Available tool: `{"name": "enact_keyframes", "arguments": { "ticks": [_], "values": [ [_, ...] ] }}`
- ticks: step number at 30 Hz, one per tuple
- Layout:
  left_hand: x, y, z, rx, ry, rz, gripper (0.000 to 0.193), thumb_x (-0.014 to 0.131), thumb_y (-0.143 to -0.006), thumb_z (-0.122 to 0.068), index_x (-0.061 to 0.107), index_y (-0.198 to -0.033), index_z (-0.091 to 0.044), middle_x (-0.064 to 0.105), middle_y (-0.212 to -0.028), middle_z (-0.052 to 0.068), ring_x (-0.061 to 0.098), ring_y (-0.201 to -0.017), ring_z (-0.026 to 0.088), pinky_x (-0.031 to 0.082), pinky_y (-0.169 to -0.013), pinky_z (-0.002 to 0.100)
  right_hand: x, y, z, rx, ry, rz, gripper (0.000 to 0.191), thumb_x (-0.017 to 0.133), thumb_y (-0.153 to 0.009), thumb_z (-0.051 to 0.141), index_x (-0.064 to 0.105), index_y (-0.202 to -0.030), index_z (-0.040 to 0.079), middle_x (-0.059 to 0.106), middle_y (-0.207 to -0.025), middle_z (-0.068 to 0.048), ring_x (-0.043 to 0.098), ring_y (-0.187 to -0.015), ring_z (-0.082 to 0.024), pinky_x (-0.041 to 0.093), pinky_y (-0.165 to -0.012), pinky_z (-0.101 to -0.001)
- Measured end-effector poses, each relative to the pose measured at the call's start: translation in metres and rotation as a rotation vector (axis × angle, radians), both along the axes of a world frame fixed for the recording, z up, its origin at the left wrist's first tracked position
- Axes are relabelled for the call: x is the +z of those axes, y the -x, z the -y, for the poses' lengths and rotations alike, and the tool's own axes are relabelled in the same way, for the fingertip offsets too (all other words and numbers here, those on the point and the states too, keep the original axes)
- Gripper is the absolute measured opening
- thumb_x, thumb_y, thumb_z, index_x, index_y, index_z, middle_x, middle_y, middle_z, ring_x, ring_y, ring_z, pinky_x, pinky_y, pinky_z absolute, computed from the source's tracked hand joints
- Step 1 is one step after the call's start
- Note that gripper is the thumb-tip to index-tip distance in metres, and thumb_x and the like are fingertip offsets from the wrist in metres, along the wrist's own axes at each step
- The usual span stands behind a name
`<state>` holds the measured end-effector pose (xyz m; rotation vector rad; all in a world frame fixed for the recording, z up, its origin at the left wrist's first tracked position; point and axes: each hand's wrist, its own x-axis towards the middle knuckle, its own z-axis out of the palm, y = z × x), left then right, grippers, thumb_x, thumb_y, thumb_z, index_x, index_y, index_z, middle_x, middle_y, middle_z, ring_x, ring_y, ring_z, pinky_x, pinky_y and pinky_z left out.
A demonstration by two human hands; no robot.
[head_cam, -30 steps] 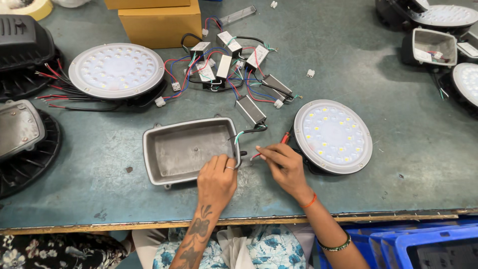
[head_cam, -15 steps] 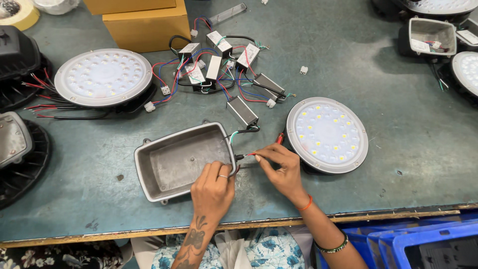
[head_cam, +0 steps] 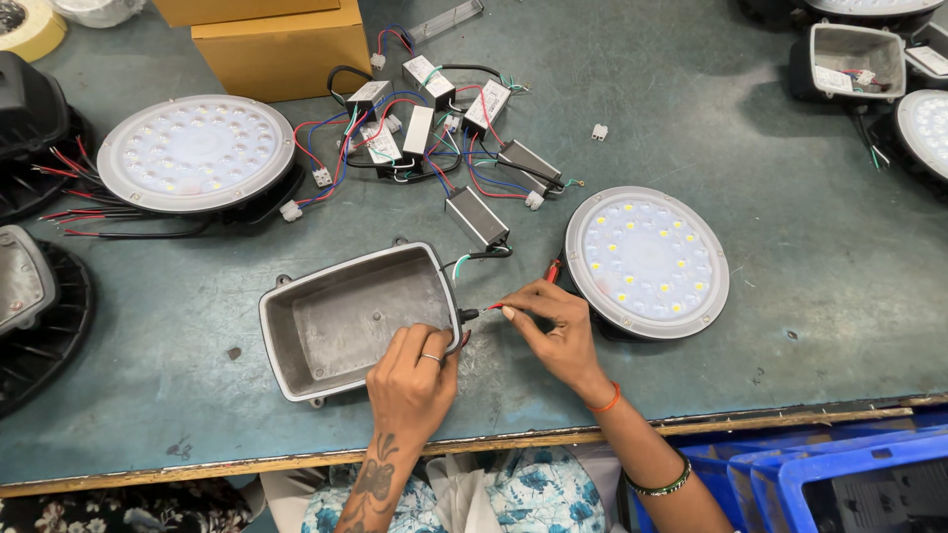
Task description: The person assembles an LED light fixture by inserting wires through a rectangular metal housing, stripping wire ends with a screwdriver, and placing a power supply inside the housing. The person then connects wires to the power supply and arranges them within the housing.
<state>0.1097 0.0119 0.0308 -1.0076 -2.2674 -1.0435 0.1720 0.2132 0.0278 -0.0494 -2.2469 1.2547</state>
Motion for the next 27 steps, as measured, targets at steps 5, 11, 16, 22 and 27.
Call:
{"name": "enact_keyframes", "arguments": {
  "ticks": [5, 11, 16, 22, 27],
  "values": [
    [-0.0014, -0.0005, 0.0001, -0.016, 0.01, -0.008, 0.02, 0.079, -0.072, -0.003, 0.068, -0.088, -0.007, 0.062, -0.085, 0.004, 0.064, -0.075, 0.024, 0.051, -0.057, 0.037, 0.0013, 0.0008, 0.0012, 0.007, -0.031, -0.014, 0.013, 0.073, -0.088, 0.002, 0.078, -0.1, 0.001, 0.074, -0.09, -0.009, 0.071, -0.079, -0.016, 0.054, -0.071, -0.0275],
    [-0.0042, -0.0012, -0.0001, -0.014, 0.016, 0.011, 0.021, 0.079, -0.071, -0.003, 0.068, -0.089, -0.007, 0.063, -0.086, 0.003, 0.064, -0.077, 0.024, 0.052, -0.058, 0.037, 0.0026, 0.0004, 0.0061, -0.036, -0.156, -0.037, 0.014, 0.074, -0.083, 0.003, 0.077, -0.096, 0.002, 0.072, -0.088, -0.009, 0.071, -0.077, -0.02, 0.054, -0.069, -0.0291],
    [-0.007, 0.0005, -0.0049, 0.008, 0.024, -0.005, 0.019, 0.078, -0.073, -0.005, 0.069, -0.09, -0.007, 0.061, -0.085, 0.004, 0.064, -0.078, 0.024, 0.051, -0.059, 0.038, 0.0032, 0.0008, 0.0083, -0.09, -0.342, -0.152, 0.013, 0.076, -0.08, 0.003, 0.077, -0.093, 0.003, 0.071, -0.085, -0.008, 0.068, -0.076, -0.023, 0.051, -0.068, -0.0333],
    [-0.0097, 0.0031, -0.0071, -0.015, 0.045, -0.015, 0.018, 0.078, -0.074, -0.005, 0.069, -0.09, -0.007, 0.061, -0.085, 0.003, 0.063, -0.077, 0.024, 0.051, -0.059, 0.038, 0.003, 0.001, 0.006, -0.051, -0.219, -0.093, 0.014, 0.077, -0.081, 0.003, 0.078, -0.096, 0.003, 0.071, -0.086, -0.008, 0.069, -0.076, -0.02, 0.052, -0.067, -0.0306],
    [-0.0087, 0.0018, -0.0041, -0.019, 0.029, -0.023, 0.019, 0.078, -0.073, -0.004, 0.069, -0.09, -0.006, 0.061, -0.085, 0.003, 0.063, -0.076, 0.023, 0.051, -0.058, 0.037, 0.0001, 0.0038, 0.0065, -0.013, -0.14, -0.008, 0.013, 0.077, -0.083, 0.004, 0.078, -0.096, 0.002, 0.069, -0.085, -0.009, 0.067, -0.074, -0.019, 0.051, -0.066, -0.03]
  ]
}}
